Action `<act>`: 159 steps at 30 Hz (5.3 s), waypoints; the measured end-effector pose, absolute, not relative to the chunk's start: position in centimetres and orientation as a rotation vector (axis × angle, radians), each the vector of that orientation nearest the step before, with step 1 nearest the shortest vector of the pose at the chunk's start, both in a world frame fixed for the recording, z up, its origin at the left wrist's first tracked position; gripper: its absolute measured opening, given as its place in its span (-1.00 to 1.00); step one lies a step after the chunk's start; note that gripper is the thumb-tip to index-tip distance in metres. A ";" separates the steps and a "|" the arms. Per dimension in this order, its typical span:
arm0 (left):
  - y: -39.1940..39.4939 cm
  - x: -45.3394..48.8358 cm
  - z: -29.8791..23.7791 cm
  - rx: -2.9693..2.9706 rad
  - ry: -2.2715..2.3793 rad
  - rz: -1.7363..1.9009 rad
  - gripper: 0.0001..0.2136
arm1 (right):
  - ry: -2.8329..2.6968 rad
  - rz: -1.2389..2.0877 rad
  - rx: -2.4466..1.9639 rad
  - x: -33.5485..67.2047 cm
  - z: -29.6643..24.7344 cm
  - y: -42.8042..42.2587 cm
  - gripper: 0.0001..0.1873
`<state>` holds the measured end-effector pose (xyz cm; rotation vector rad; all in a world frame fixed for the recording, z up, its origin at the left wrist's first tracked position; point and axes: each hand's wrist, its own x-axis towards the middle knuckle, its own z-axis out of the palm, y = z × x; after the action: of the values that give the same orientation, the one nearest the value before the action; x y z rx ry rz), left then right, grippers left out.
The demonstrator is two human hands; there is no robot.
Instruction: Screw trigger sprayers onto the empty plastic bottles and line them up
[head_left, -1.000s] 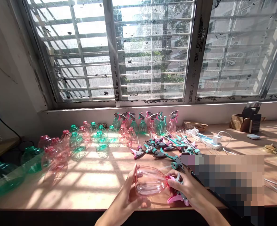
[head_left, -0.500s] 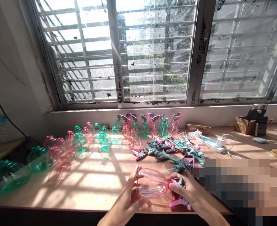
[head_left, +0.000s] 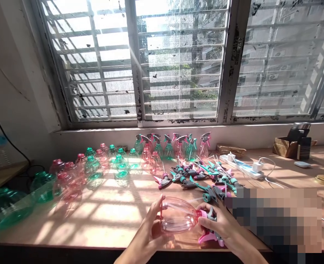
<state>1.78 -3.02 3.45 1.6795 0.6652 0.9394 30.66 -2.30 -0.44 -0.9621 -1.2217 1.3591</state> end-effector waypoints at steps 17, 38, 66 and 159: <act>-2.6 1.3 2.3 1.776 0.780 0.892 -0.18 | -1.279 1.366 -0.940 30.7 0.4 -2.6 -0.48; -3.2 1.8 2.1 1.709 0.704 0.950 -0.12 | -1.263 1.340 -0.960 30.8 0.3 -2.5 -0.49; -2.5 1.3 2.0 1.803 0.765 0.943 -0.22 | -1.249 1.337 -0.983 30.4 0.7 -2.7 -0.46; -3.1 1.8 3.5 1.667 0.819 0.891 -0.08 | -1.263 1.353 -1.001 30.7 0.1 -2.7 -0.44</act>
<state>1.81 -3.07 3.50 1.6671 0.8189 0.8914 30.73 -2.72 0.08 -1.0013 -1.2631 1.3532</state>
